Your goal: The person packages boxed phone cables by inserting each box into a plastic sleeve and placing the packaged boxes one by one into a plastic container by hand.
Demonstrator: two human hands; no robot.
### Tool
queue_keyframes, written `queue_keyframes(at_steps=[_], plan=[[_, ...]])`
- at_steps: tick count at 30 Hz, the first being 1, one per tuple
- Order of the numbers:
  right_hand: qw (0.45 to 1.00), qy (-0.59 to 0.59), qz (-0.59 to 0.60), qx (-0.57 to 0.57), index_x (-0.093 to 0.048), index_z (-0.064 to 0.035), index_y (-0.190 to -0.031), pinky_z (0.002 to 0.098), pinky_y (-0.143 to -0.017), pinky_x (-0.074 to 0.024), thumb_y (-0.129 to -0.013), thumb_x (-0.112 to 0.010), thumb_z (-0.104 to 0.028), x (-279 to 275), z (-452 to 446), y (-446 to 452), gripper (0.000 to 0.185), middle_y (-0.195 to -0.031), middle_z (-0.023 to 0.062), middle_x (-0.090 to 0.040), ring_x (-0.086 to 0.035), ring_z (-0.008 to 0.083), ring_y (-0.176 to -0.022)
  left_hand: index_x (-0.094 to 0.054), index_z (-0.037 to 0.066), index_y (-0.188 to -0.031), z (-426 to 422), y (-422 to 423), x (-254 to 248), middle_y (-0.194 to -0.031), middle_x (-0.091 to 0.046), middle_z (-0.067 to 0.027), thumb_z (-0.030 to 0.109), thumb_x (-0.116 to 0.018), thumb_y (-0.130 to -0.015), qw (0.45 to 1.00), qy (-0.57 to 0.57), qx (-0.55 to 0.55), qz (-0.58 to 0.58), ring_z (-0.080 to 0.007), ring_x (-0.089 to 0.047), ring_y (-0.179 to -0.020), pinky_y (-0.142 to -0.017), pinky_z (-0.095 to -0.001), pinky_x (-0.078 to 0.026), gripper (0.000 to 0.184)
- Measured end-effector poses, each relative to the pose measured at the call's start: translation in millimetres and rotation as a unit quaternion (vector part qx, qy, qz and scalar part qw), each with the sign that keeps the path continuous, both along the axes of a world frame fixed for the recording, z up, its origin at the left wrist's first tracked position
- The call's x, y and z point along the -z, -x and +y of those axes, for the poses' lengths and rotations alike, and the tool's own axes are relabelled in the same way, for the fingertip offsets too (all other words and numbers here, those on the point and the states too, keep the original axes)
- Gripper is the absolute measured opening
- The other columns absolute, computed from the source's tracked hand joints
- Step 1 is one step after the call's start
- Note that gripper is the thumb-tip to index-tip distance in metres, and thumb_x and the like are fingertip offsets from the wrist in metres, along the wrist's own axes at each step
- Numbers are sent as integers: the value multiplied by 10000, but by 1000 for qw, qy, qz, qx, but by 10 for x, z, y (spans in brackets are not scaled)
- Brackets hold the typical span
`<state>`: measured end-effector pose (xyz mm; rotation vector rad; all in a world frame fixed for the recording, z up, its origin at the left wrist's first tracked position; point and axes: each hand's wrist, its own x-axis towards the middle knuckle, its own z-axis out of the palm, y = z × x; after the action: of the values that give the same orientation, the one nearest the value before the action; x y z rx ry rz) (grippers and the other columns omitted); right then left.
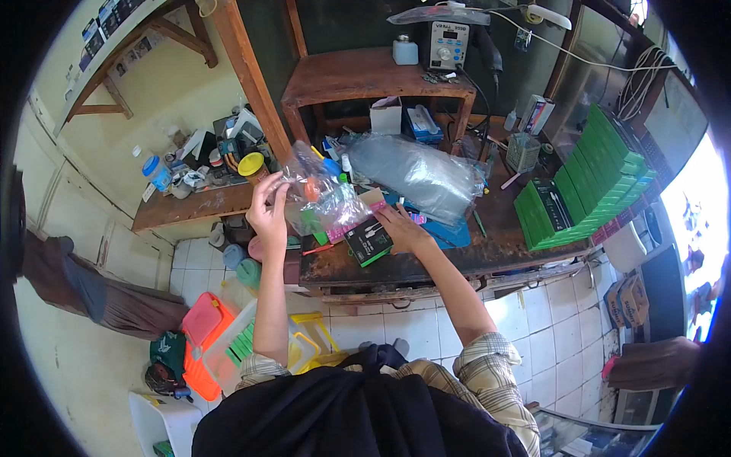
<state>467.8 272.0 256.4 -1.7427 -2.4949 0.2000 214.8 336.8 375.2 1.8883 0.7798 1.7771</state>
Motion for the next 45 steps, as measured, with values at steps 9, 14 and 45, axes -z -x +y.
queue_keyframes(at_steps=[9, 14, 45], plan=[[919, -202, 243, 235, -275, 25, -1266, 387, -983, -324, -516, -829, -297, -437, -585, -430, 987, -1210, 245, -324, -361, 359, -1151, -529, -26, -1018, -99, -595, -263, -856, -650, -111, 29, -509, -876, 952, 126, 269, -75, -137, -626, -803, -720, -220, -476, 153], [730, -155, 552, 372, -203, 6, -1324, 361, -966, -328, -699, -679, -498, -304, -999, -866, 934, -1222, 184, -374, -386, 270, -1157, -487, -15, -996, -310, -1322, -177, -855, -644, -136, 54, -490, -892, 895, 152, 413, -71, -161, -630, -784, -726, -254, -479, 125], [276, 23, 957, 84, -432, -35, -1223, 357, -959, -356, -887, -514, -243, -56, -539, -2221, 403, -1204, 99, -506, -461, 237, -1137, -605, 61, -785, -213, -2897, 426, -813, -575, -11, 124, -718, -669, 890, -70, 297, 339, -199, -511, -855, -737, -325, -446, 174]])
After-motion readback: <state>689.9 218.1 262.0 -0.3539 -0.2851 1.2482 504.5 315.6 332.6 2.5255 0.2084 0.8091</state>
